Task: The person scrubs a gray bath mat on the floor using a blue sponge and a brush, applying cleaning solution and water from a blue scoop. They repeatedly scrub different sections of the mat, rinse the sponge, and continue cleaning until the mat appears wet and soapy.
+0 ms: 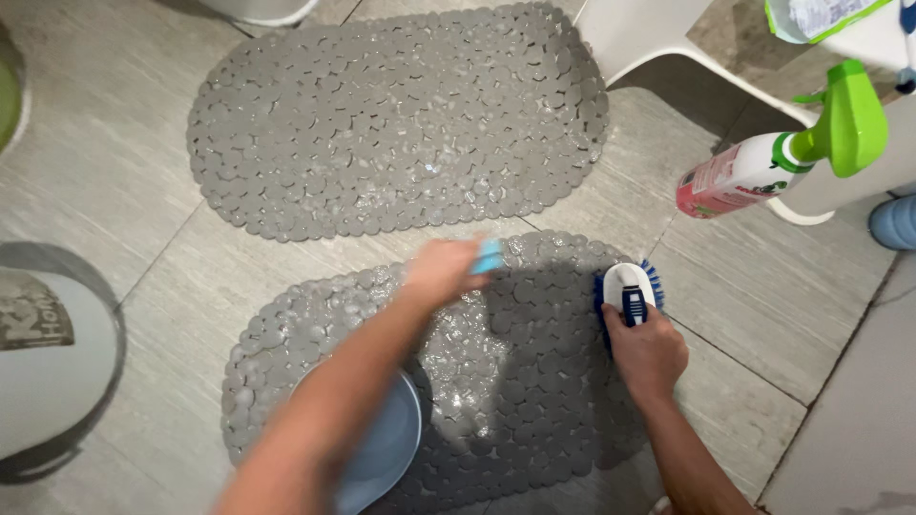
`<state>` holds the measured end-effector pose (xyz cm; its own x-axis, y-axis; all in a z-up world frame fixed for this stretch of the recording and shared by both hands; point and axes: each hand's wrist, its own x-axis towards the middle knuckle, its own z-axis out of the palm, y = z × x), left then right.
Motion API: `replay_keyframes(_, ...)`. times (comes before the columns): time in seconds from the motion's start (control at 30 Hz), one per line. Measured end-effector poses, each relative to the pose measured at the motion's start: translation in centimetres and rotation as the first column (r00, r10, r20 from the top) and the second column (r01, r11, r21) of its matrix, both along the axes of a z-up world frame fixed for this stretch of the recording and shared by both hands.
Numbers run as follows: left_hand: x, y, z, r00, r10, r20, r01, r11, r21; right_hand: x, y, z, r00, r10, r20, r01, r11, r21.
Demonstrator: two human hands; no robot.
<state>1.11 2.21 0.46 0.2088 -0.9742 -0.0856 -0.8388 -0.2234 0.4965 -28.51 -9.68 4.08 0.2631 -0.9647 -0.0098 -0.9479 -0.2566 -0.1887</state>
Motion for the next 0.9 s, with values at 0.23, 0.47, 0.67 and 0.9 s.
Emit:
replay_keyframes(0.23, -2.9, -2.6, -0.8, 0.865, 0.278, -0.417, -0.239, 0.960, 0.143, 0.8, -0.5, 0.6, 0.997, 0.072, -0.007, -0.072, 0.997, 0.026)
replay_keyframes(0.47, 6.2, 12.1, 4.2, 0.891, 0.441, 0.105, -0.450, 0.835, 0.317, 3.6, -0.9, 3.2, 0.991, 0.124, 0.055, -0.129, 0.986, 0.108)
replay_keyframes(0.67, 7.5, 17.7, 2.9, 0.665, 0.740, -0.099, -0.725, 0.672, 0.152, 6.8, -3.8, 2.8, 0.989, 0.150, -0.015, -0.142, 0.958, 0.250)
replay_keyframes(0.9, 10.3, 21.1, 6.8, 0.561, 0.813, -0.159, -0.802, 0.581, 0.142, 9.7, -1.9, 2.4, 0.933, 0.356, -0.060, -0.305, 0.867, 0.395)
